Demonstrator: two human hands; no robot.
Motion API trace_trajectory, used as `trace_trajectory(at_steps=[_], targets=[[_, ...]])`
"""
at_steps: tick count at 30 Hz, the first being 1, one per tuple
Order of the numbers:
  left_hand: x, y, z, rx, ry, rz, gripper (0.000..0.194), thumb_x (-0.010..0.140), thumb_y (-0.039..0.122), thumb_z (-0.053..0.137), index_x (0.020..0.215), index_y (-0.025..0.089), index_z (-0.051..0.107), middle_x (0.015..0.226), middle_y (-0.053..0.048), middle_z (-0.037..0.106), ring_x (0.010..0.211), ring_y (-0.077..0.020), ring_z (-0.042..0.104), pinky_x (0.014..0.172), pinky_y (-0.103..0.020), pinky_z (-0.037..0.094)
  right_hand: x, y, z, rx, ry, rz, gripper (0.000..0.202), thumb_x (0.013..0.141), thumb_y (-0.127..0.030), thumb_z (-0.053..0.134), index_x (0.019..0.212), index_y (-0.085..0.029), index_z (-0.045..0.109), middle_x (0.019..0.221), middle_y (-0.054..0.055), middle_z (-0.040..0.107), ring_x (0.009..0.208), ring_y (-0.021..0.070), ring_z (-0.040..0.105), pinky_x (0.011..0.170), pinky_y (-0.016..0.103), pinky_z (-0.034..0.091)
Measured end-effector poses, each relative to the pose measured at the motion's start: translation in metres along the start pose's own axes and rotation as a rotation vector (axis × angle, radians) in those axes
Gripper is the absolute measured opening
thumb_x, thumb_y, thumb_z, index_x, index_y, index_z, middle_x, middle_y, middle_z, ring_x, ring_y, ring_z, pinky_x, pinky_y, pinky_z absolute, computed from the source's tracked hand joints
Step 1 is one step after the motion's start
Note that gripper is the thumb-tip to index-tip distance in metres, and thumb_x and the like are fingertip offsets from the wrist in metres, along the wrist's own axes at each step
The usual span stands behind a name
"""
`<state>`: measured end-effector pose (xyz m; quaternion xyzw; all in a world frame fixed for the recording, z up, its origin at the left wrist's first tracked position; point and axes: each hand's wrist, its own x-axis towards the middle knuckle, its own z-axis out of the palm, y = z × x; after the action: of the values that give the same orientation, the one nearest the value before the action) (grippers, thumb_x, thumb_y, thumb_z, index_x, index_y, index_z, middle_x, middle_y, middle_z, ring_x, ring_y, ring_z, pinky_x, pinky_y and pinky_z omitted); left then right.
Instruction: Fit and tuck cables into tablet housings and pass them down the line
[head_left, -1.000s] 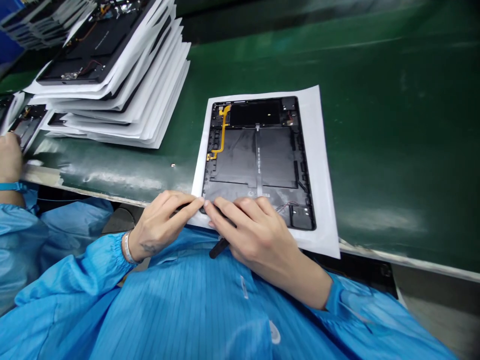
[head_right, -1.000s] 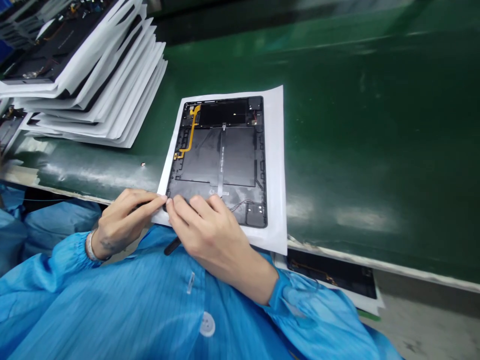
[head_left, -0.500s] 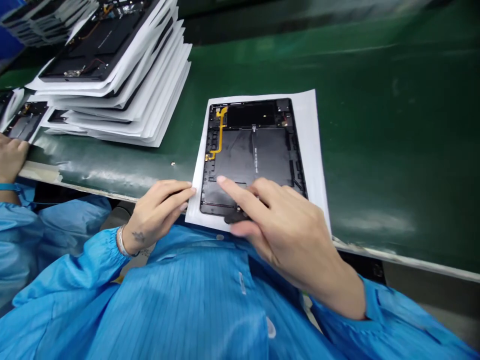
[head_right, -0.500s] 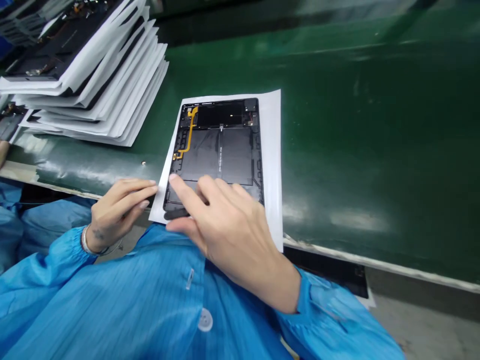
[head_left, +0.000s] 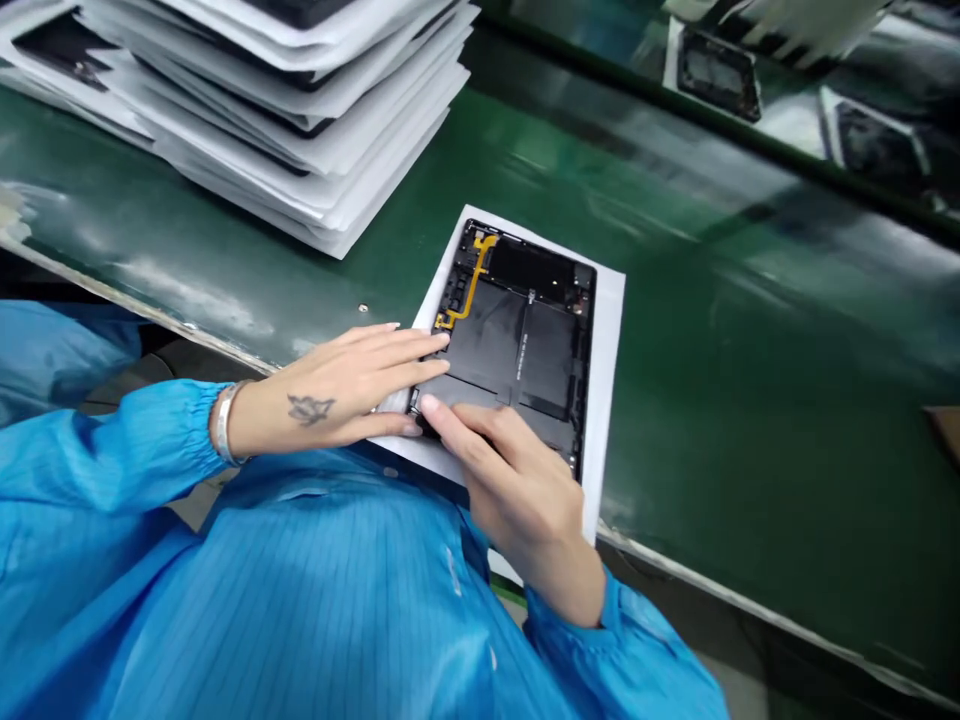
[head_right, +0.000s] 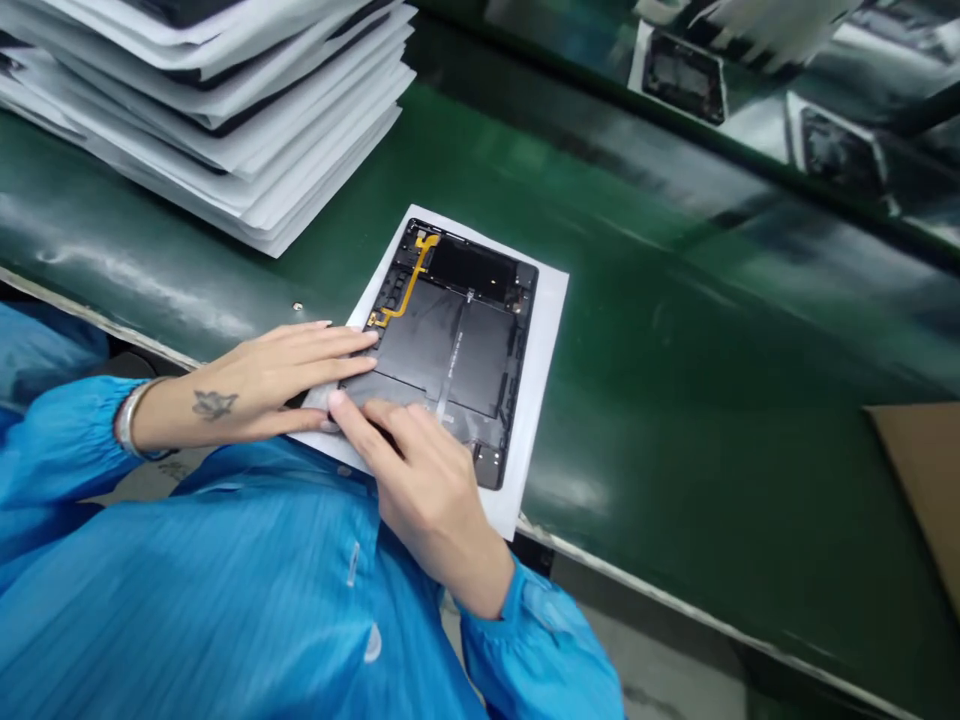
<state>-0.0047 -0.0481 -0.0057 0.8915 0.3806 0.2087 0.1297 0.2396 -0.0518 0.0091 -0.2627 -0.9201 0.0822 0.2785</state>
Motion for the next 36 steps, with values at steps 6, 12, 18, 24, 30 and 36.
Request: trace_trajectory(at_steps=[6,12,18,24,30,36], targets=[[0.0,0.004,0.002,-0.018,0.02,0.006,0.058,0.101,0.043,0.056,0.151,0.018,0.041,0.16,-0.011,0.039,0.149,-0.0238,0.037,0.126,-0.045,0.028,-0.004,-0.001,0.002,-0.152,-0.017,-0.017,0.056,0.094,0.0,0.049,0.146,-0.02,0.051,0.107,0.009,0.072,0.081,0.0154,0.064,0.073,0.027,0.052],[0.002,0.004,0.003,-0.019,0.029,0.007,0.057,0.101,0.045,0.055,0.149,0.019,0.042,0.16,-0.011,0.039,0.15,-0.023,0.037,0.126,-0.044,0.027,-0.003,0.001,0.002,-0.188,-0.038,-0.034,0.047,0.094,-0.002,0.05,0.138,-0.017,0.057,0.104,0.009,0.074,0.081,0.016,0.065,0.07,0.026,0.051],[0.002,0.003,0.004,0.002,0.034,0.024,0.056,0.102,0.045,0.053,0.148,0.015,0.043,0.16,-0.012,0.04,0.149,-0.022,0.037,0.126,-0.042,0.027,0.0,0.001,0.003,-0.187,-0.036,-0.046,0.035,0.094,0.0,0.05,0.124,-0.012,0.063,0.103,0.01,0.075,0.081,0.016,0.064,0.069,0.027,0.051],[0.002,0.006,0.0,-0.021,0.011,0.004,0.055,0.102,0.045,0.053,0.149,0.018,0.042,0.16,-0.012,0.04,0.149,-0.0241,0.038,0.126,-0.045,0.028,0.009,-0.006,-0.003,-0.293,-0.095,-0.106,0.028,0.097,-0.003,0.048,0.118,-0.01,0.066,0.103,0.009,0.076,0.073,0.0146,0.057,0.062,0.029,0.044],[0.002,0.003,0.003,0.024,0.034,0.015,0.055,0.103,0.047,0.049,0.148,0.015,0.044,0.16,-0.011,0.041,0.149,-0.0235,0.038,0.126,-0.042,0.027,0.02,-0.002,-0.008,-0.385,-0.141,-0.253,0.015,0.097,-0.011,0.056,0.098,-0.011,0.071,0.094,0.006,0.076,0.066,0.0138,0.051,0.056,0.032,0.036],[0.0,0.001,0.003,0.052,-0.003,0.025,0.057,0.106,0.049,0.042,0.15,0.014,0.043,0.161,-0.01,0.038,0.15,-0.0225,0.036,0.126,-0.039,0.025,0.02,-0.003,-0.007,-0.349,-0.115,-0.218,0.021,0.099,-0.008,0.049,0.106,-0.007,0.07,0.094,0.007,0.075,0.068,0.0144,0.052,0.06,0.031,0.038]])
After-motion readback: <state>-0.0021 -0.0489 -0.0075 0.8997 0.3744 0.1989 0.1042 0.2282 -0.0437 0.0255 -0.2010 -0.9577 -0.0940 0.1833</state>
